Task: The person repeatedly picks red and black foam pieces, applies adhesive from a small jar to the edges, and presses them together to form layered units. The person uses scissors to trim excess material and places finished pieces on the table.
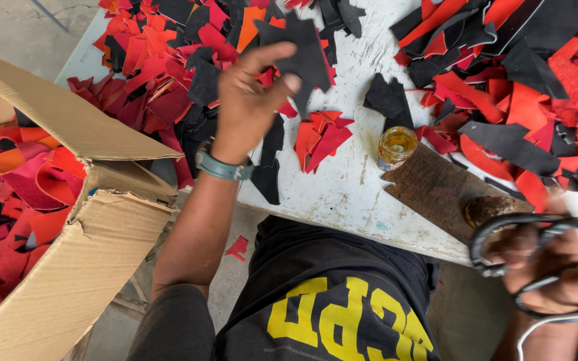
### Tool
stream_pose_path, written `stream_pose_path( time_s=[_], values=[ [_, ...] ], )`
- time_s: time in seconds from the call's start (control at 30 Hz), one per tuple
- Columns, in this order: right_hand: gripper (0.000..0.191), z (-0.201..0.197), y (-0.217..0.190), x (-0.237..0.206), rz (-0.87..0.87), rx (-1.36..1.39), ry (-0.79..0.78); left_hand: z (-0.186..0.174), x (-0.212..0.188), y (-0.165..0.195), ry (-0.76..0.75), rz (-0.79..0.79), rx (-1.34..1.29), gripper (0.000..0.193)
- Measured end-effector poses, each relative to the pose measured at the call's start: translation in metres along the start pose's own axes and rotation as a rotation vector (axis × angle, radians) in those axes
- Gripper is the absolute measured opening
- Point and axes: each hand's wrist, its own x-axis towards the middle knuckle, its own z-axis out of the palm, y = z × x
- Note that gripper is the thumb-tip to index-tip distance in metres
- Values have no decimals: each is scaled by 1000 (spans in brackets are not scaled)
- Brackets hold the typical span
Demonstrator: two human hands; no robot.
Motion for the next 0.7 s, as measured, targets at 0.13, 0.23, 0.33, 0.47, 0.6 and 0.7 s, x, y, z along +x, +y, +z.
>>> stream_pose_path(
  time_s=[0.13,0.23,0.33,0.47,0.6,0.7],
  values=[
    [74,53,27,29,49,-168,53,62,-12,19,-191,-100,-267,44],
    [61,99,37,34,185,-593,232,108,-17,31,-215,-66,-334,43],
    [60,127,37,55,148,-478,137,141,-16,41,-245,-64,-431,41],
    [49,141,24,68,207,-746,205,165,-17,50,-267,-57,-368,46],
    [40,141,22,66,191,-744,255,179,-18,55,-287,-52,-351,48],
    [37,137,27,61,142,-830,278,184,-18,57,-285,-2,-274,48]
  ],
)
